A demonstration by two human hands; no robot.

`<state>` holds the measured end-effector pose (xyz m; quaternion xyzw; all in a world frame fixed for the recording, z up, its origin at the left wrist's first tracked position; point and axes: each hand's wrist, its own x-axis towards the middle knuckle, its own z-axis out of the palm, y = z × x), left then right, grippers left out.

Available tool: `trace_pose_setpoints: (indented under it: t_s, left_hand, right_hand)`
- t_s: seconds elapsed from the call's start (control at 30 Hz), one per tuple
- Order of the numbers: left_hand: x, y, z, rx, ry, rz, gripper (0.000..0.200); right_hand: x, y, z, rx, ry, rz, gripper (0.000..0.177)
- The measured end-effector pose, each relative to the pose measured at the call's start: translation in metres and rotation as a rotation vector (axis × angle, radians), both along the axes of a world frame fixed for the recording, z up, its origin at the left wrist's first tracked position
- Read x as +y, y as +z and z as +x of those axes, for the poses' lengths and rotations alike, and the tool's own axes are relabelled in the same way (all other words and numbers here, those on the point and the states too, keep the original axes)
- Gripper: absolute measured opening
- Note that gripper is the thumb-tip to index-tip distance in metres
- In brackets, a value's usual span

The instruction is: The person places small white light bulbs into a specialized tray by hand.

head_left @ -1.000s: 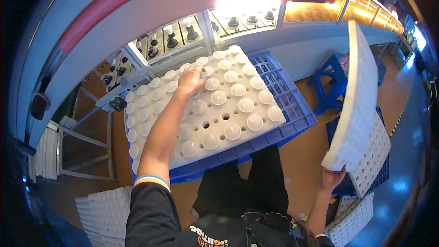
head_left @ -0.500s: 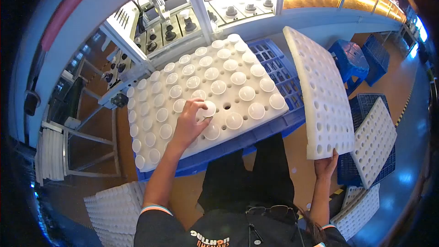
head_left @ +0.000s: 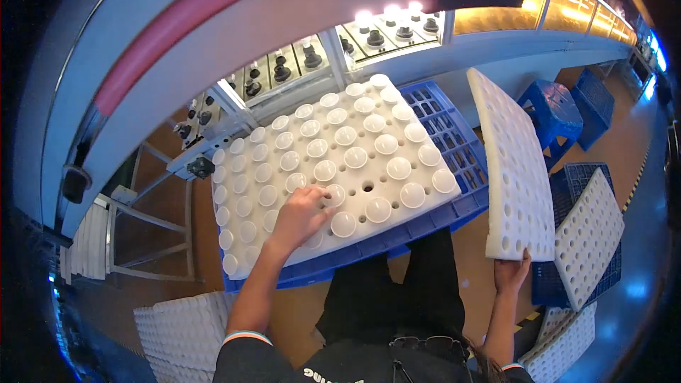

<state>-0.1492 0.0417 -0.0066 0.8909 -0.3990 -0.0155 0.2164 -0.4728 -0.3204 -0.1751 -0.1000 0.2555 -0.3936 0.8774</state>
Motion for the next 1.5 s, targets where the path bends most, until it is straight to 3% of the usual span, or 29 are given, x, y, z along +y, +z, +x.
trace_pose_setpoints:
  t_s: [0.13,0.2,0.23,0.27,0.33,0.47,0.57,0.67,0.7,0.73,0.8,0.93,0.97,1.0,1.1,1.13,1.17,1.3,1.47,1.5]
  left_hand:
    - [0.0,0.006,0.001,-0.062,-0.031,-0.091,0.044]
    - [-0.009,-0.007,0.026,1.026,0.295,-1.159,0.049]
    - [-0.013,-0.005,0.044,1.128,0.327,-1.389,0.056]
    - [-0.02,0.0,0.06,1.121,0.333,-1.397,0.056]
    - [-0.033,0.01,0.083,1.294,0.354,-1.919,0.067]
    - [-0.044,0.033,0.096,1.199,0.157,-1.938,0.068]
    - [-0.048,0.042,0.12,1.204,0.064,-1.976,0.052]
    - [-0.047,0.017,0.148,1.307,0.218,-1.963,0.043]
    - [-0.062,0.029,0.125,1.147,0.415,-1.829,0.039]
    - [-0.07,0.027,0.106,1.171,0.417,-1.817,0.039]
    - [-0.077,0.021,0.071,1.054,0.311,-1.175,0.042]
    - [-0.082,0.013,0.034,1.103,0.087,-0.656,0.04]
    - [-0.084,0.012,0.03,1.115,0.008,-0.464,0.04]
    - [-0.084,0.009,0.028,1.116,0.004,-0.47,0.04]
    - [-0.082,-0.008,0.033,1.233,0.052,-0.368,0.041]
    - [-0.082,-0.006,0.033,1.229,0.05,-0.372,0.041]
    - [-0.082,-0.004,0.033,1.221,0.05,-0.353,0.041]
    - [-0.078,0.01,0.028,1.131,0.069,-0.263,0.039]
    - [-0.078,-0.003,0.026,1.255,-0.002,-0.36,0.04]
    - [-0.087,0.001,0.022,1.077,0.035,-0.24,0.042]
  right_hand:
    - [0.0,0.0,0.002,-0.015,-0.019,-0.002,0.051]
    - [0.0,0.002,0.003,-0.03,0.008,-0.009,0.053]
    - [0.002,0.003,0.003,-0.038,0.032,-0.018,0.055]
    - [0.004,0.003,0.005,-0.039,0.043,-0.02,0.055]
    - [0.0,0.002,0.007,-0.051,-0.02,0.076,0.056]
    - [0.001,-0.001,0.001,-0.019,-0.057,0.072,0.052]
    - [-0.004,-0.004,0.001,-0.034,0.002,0.055,0.054]
    - [-0.008,-0.007,-0.004,-0.092,0.034,-0.064,0.055]
    - [-0.01,-0.005,-0.004,-0.057,-0.011,-0.056,0.055]
    - [-0.012,-0.005,-0.005,-0.027,-0.057,-0.048,0.055]
    - [-0.014,-0.004,-0.018,-0.079,-0.035,-0.165,0.053]
    - [-0.019,0.017,-0.056,-0.069,-0.051,-0.224,0.046]
    - [-0.018,0.034,-0.065,0.135,-0.133,-0.184,0.05]
    - [-0.018,0.046,-0.07,0.334,-0.217,-0.143,0.054]
    - [-0.074,0.0,-0.137,0.262,-0.1,-0.358,0.058]
    - [-0.068,0.021,-0.129,0.187,0.005,-0.468,0.062]
    - [-0.056,0.04,-0.12,0.466,-0.248,-0.36,0.06]
    - [-0.039,0.093,-0.1,0.374,-0.19,-0.316,0.067]
    - [-0.08,0.054,-0.11,0.256,0.063,-0.433,0.073]
    - [-0.081,0.054,-0.103,0.271,0.091,-0.464,0.073]
